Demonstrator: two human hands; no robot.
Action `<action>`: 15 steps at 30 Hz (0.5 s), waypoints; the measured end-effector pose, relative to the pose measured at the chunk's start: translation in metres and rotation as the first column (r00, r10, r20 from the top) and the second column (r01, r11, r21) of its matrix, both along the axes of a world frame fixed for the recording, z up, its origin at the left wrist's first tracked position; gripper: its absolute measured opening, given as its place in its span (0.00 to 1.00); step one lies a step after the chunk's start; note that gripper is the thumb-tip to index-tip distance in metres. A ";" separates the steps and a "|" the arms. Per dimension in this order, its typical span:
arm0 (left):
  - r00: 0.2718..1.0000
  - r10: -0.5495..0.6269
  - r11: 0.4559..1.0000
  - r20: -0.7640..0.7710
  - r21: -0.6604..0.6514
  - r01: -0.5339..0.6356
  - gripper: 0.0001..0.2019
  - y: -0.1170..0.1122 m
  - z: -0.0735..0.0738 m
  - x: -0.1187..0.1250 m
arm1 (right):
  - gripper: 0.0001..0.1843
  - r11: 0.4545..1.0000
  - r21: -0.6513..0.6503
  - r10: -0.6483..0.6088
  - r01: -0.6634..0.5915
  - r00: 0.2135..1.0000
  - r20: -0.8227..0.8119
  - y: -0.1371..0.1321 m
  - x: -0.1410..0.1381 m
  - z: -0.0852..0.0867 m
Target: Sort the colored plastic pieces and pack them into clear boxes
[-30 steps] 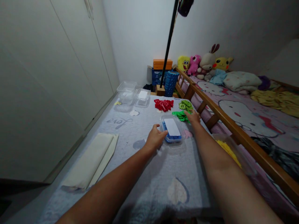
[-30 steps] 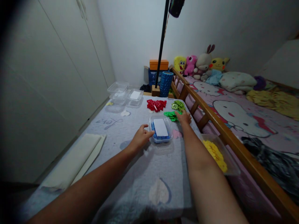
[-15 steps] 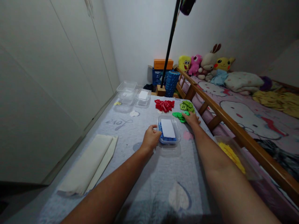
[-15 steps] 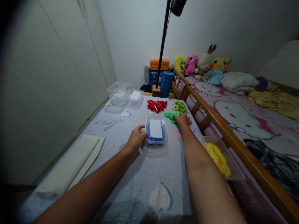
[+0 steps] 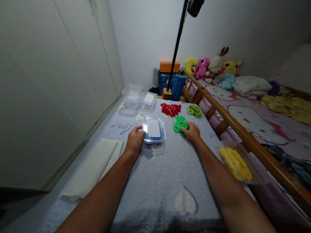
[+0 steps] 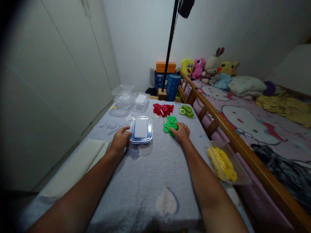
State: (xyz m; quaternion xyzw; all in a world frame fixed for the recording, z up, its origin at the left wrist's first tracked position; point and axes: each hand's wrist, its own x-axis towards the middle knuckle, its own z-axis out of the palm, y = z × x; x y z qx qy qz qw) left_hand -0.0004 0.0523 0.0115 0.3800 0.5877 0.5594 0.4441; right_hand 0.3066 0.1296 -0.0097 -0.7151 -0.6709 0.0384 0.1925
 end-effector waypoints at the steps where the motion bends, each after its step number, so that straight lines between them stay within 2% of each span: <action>1: 1.000 0.004 1.000 0.005 -0.002 -0.004 0.23 0.000 -0.001 -0.001 | 0.28 0.999 0.003 0.035 -0.035 0.999 -0.007 -0.005 -0.006 -0.001; 7: 1.000 0.017 0.999 0.005 0.049 -0.017 0.23 0.001 -0.010 -0.002 | 0.25 0.966 -0.010 0.256 -0.257 0.964 -0.070 -0.043 -0.040 0.001; 11: 0.999 0.035 0.998 0.019 0.055 -0.036 0.24 0.001 -0.010 -0.002 | 0.19 0.884 -0.017 0.456 -0.466 0.871 -0.184 -0.050 -0.049 0.012; 13: 0.999 0.047 0.998 0.013 0.047 -0.047 0.24 0.001 -0.010 -0.002 | 0.17 0.886 0.023 0.456 -0.463 0.861 -0.226 -0.037 -0.046 0.018; 15: 0.999 0.054 0.997 0.003 0.046 -0.054 0.24 0.001 -0.011 -0.003 | 0.17 0.929 0.061 0.369 -0.365 0.903 -0.218 -0.013 -0.040 0.021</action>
